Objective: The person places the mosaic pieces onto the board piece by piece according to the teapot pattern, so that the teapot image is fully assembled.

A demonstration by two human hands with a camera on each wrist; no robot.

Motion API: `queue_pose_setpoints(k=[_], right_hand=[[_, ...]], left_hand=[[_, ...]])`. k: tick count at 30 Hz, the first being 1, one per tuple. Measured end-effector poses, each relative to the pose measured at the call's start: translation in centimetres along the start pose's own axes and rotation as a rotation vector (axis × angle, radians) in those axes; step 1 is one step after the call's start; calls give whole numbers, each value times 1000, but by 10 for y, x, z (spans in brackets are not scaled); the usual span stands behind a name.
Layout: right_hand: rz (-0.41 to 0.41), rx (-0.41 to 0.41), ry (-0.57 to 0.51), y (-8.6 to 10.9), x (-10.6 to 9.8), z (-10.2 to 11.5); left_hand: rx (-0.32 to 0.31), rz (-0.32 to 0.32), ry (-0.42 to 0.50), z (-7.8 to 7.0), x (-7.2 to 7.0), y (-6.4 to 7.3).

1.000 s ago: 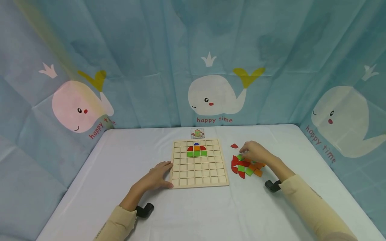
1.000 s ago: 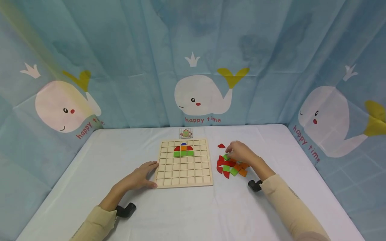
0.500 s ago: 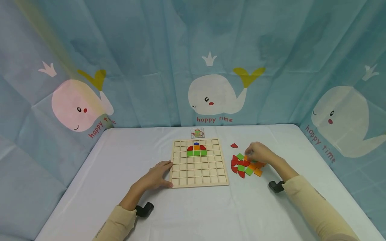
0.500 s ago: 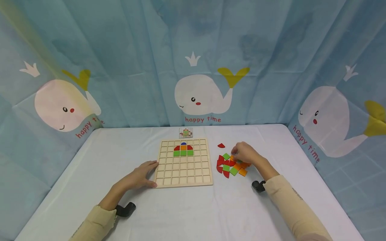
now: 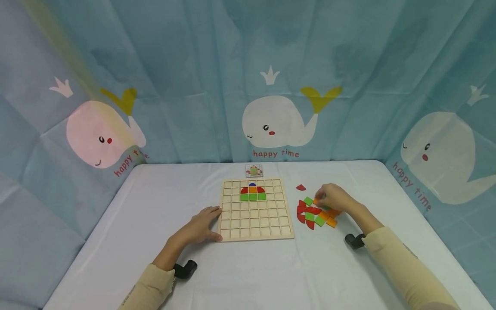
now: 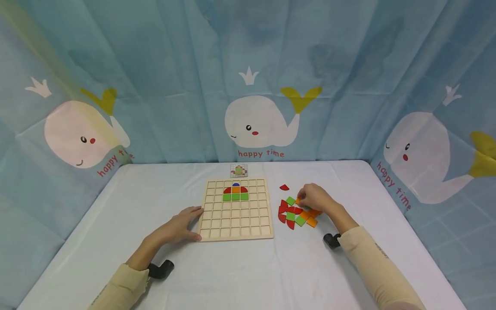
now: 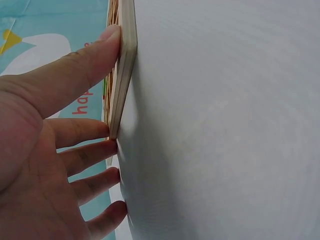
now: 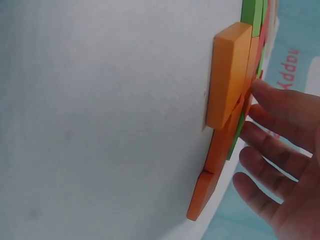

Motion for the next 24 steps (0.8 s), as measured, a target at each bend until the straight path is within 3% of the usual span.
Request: queue_pose_setpoints(k=[24], right_hand=[[-19,-33,88,5,-2,11]], left_hand=[[-15,7,2,-1,-1,1]])
Point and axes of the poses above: each hand's wrist, its own y-axis away from the middle knuckle, its own x-axis out of the palm, z = x × y, the point moved 10 cm from there along -y, towards the middle knuckle, and after that the axes turned 14 degrees about y, right-handed, at the moved point
